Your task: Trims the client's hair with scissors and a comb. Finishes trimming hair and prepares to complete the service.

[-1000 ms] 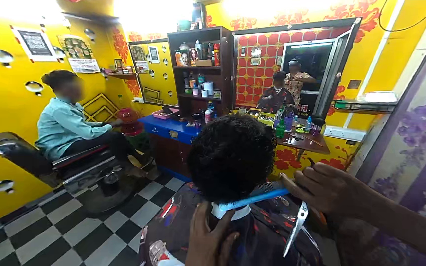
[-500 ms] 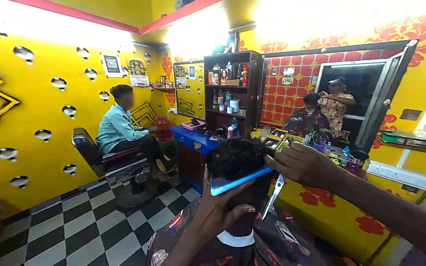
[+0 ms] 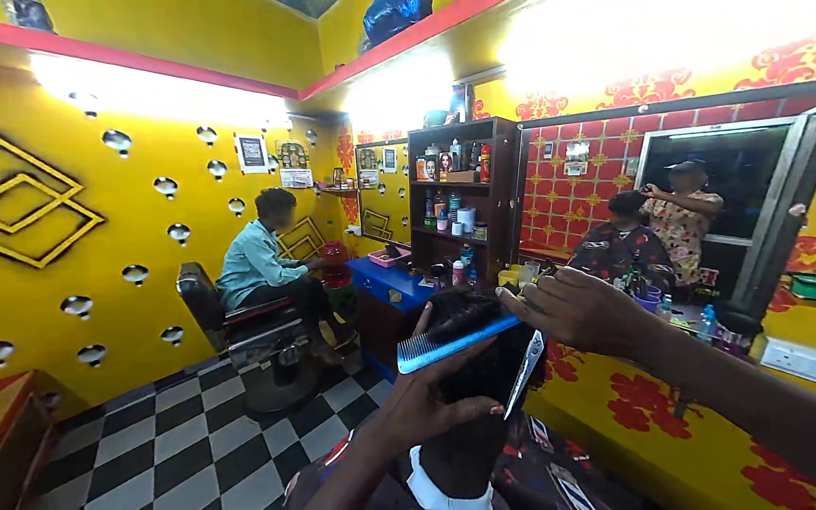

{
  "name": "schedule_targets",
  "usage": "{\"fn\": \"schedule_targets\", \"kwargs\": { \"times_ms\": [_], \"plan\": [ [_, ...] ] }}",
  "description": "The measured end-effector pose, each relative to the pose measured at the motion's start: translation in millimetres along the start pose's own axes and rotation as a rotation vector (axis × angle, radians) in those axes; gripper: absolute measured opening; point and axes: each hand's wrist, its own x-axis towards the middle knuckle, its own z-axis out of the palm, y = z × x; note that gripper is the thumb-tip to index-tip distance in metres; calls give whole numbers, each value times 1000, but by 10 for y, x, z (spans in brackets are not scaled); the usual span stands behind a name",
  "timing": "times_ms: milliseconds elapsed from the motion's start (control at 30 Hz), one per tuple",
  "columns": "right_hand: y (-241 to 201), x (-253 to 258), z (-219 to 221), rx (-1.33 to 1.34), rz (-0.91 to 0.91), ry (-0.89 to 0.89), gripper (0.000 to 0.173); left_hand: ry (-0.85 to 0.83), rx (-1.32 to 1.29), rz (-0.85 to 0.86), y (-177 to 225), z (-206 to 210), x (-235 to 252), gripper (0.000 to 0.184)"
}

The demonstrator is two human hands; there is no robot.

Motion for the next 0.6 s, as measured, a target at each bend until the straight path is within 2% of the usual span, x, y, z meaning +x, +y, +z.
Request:
{"fn": "schedule_targets", "kwargs": {
  "times_ms": [167,300,467,533,600],
  "plan": [
    [61,52,-52,22,-11,52,31,-22,-4,-66,107,-51,-6,67],
    [104,111,-156,26,1,56,31,-17,-19,-42,131,-70,10,68],
    [109,193,-388,405,305,102,30,45,-43,24,124,-58,9,70],
    [37,244,-545,651,327,-12,25,61,-115,32,128,-58,-16,79],
    [-93,291,-685,886,208,-300,19,74,-195,25,149,-46,-46,88]
  ]
}}
